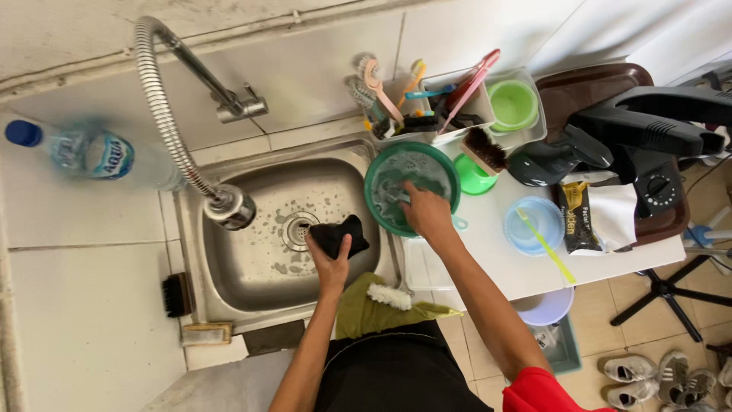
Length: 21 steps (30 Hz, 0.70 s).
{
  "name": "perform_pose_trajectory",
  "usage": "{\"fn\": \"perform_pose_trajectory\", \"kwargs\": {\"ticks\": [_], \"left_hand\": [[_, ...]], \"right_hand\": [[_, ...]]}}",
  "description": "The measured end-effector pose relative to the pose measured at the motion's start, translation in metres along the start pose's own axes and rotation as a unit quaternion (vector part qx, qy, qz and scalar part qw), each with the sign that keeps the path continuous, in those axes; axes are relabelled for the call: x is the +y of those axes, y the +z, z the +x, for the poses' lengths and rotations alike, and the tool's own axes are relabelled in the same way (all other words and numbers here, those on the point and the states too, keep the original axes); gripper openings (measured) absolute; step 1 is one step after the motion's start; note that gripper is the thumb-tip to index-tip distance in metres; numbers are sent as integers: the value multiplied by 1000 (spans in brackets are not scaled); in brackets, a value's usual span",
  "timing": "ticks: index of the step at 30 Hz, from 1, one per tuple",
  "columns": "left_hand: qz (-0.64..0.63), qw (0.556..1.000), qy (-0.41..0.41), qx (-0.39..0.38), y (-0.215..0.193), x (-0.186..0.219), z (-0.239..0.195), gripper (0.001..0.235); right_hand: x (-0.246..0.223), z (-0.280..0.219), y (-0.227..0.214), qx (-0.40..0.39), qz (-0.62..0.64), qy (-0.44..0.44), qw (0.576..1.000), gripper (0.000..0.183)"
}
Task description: The person scrubs a black shoe with a brush and soapy water in a sink. They rinse the shoe under running water and then use a toothbrush to scrub the shoe's sole and sides.
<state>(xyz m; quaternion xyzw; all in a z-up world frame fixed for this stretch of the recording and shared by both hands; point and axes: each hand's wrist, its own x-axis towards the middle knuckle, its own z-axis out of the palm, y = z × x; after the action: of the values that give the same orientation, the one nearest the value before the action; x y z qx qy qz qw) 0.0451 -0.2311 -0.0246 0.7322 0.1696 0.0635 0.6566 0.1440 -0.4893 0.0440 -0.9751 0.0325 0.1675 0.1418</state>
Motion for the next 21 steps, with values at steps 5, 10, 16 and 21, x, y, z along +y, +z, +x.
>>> {"fn": "perform_pose_trajectory", "kwargs": {"ticks": [5, 10, 16, 21], "left_hand": [[-10, 1000, 0, -7, 16, -12, 2, 90], [17, 997, 68, -36, -2, 32, 0, 91], [106, 993, 46, 15, -29, 46, -4, 75], [29, 992, -56, 107, -60, 47, 2, 45]], "right_hand": [[35, -8, -6, -27, -31, -3, 999, 39], [51, -20, -15, -56, 27, -17, 998, 42], [39, -50, -56, -19, -2, 9, 1000, 36], [41, -63, -69, -19, 191, 9, 981, 36]]}}
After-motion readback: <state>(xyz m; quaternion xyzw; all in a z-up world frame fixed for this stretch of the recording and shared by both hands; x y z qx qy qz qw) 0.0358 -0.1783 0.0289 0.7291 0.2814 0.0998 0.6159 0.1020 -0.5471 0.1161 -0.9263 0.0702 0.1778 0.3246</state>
